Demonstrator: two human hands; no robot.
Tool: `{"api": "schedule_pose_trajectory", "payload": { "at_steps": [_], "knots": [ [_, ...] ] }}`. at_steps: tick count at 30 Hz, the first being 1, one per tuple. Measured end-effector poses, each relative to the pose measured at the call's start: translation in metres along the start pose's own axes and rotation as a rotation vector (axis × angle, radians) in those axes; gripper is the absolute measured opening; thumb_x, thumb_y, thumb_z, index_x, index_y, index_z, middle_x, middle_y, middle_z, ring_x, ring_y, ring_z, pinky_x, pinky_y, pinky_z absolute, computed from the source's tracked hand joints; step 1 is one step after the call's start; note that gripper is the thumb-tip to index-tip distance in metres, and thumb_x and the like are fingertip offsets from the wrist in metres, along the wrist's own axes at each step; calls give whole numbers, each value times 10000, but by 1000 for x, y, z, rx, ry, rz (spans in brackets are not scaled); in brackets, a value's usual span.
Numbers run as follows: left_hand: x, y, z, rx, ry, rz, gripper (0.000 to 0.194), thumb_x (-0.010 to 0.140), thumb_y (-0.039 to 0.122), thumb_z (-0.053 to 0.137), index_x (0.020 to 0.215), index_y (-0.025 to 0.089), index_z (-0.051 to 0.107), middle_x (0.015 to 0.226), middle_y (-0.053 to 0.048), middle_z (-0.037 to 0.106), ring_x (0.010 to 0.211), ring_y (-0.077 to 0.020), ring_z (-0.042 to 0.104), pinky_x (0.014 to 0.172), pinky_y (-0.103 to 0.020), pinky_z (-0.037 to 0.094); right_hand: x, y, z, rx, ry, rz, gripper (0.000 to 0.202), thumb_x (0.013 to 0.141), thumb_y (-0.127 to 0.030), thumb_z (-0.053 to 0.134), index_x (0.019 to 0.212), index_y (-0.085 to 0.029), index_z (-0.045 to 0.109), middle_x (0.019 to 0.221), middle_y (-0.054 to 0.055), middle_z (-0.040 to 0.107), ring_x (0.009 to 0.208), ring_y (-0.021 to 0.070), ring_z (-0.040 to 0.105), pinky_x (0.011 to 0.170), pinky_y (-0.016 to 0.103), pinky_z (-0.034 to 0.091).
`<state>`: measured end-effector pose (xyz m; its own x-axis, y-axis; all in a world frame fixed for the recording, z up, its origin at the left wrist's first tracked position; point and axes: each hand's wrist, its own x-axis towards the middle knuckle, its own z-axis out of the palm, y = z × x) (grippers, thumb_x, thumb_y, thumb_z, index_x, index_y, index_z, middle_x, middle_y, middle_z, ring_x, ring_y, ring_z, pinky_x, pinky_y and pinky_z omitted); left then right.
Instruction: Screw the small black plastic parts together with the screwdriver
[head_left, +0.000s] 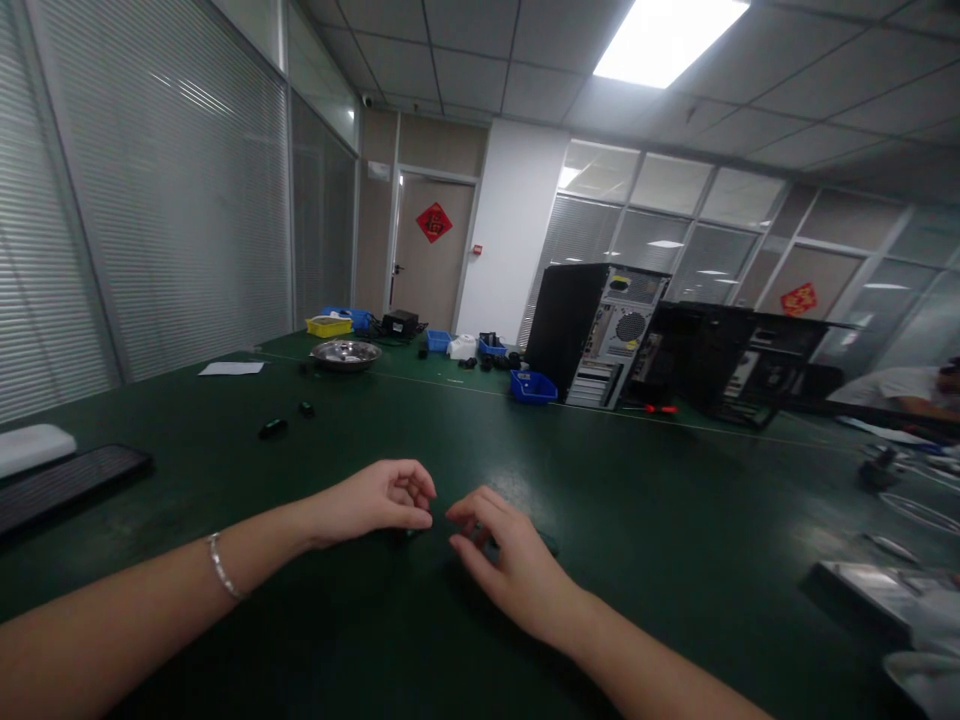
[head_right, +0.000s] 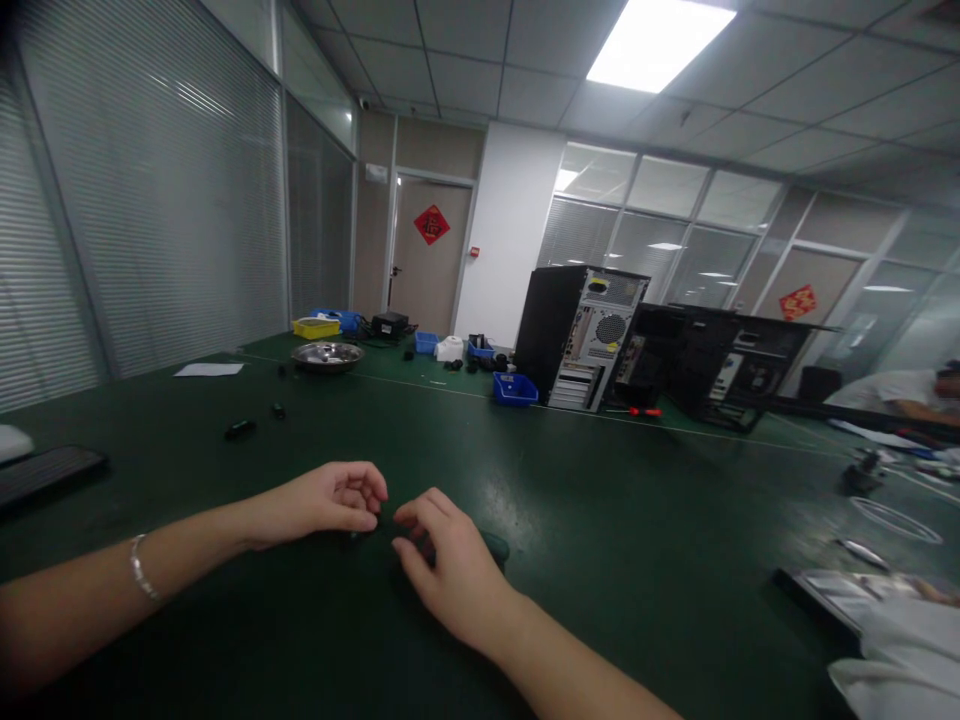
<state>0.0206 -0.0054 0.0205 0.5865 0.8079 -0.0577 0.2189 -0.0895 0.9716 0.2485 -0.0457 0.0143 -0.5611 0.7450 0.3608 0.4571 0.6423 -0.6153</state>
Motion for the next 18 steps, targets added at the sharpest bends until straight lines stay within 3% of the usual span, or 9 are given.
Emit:
{"api": "schedule_pose_trajectory", "payload": {
  "at_steps": [4, 8, 10, 12, 15, 18],
  "knots": [
    [-7, 9, -52, 287, 117, 56, 366, 733, 369, 707, 1007, 156, 592, 966, -43, 647, 848, -175, 625, 766, -305, 505, 0, 1, -3, -5, -21, -10, 166, 886, -157, 526, 1034, -194, 591, 1032, 49, 549, 845, 142, 574, 732, 261, 508],
    [-28, 8, -128, 552, 502, 38, 385, 747, 467, 671, 977, 162, 623, 946, -38, 676, 879, -199, 630, 787, -302, 500, -1, -1, -6, 6, -112, -19, 166, 899, -178, 517, 1042, -205, 598, 1075, 53, 544, 874, 150, 579, 755, 270, 514],
    [-41, -1, -164, 662, 717, -30, 386, 785, 458, 630, 1017, 149, 614, 984, -31, 677, 916, -186, 614, 822, -276, 475, -3, -3, -7, 2, -156, -34, 170, 902, -188, 520, 1048, -215, 603, 1097, 51, 543, 887, 154, 579, 765, 274, 514],
    [-53, -15, -192, 757, 849, -119, 397, 834, 434, 574, 1075, 118, 587, 1012, -34, 669, 941, -183, 592, 841, -275, 447, -4, -3, -7, -12, -188, -61, 177, 901, -190, 526, 1054, -222, 607, 1108, 48, 544, 904, 157, 578, 780, 278, 510],
    [-65, -40, -215, 807, 903, -229, 414, 828, 421, 574, 1056, 75, 597, 965, -48, 663, 916, -220, 581, 797, -294, 430, -4, -4, -7, -37, -202, -120, 188, 895, -164, 526, 1055, -211, 611, 1096, 47, 550, 944, 156, 571, 832, 280, 491],
    [-68, -62, -220, 844, 890, -311, 379, 813, 394, 582, 1012, 74, 627, 911, -38, 661, 887, -230, 584, 744, -274, 417, -4, -5, -7, -53, -199, -165, 194, 891, -134, 517, 1047, -197, 612, 1077, 48, 555, 962, 148, 566, 860, 273, 473]
  ]
}}
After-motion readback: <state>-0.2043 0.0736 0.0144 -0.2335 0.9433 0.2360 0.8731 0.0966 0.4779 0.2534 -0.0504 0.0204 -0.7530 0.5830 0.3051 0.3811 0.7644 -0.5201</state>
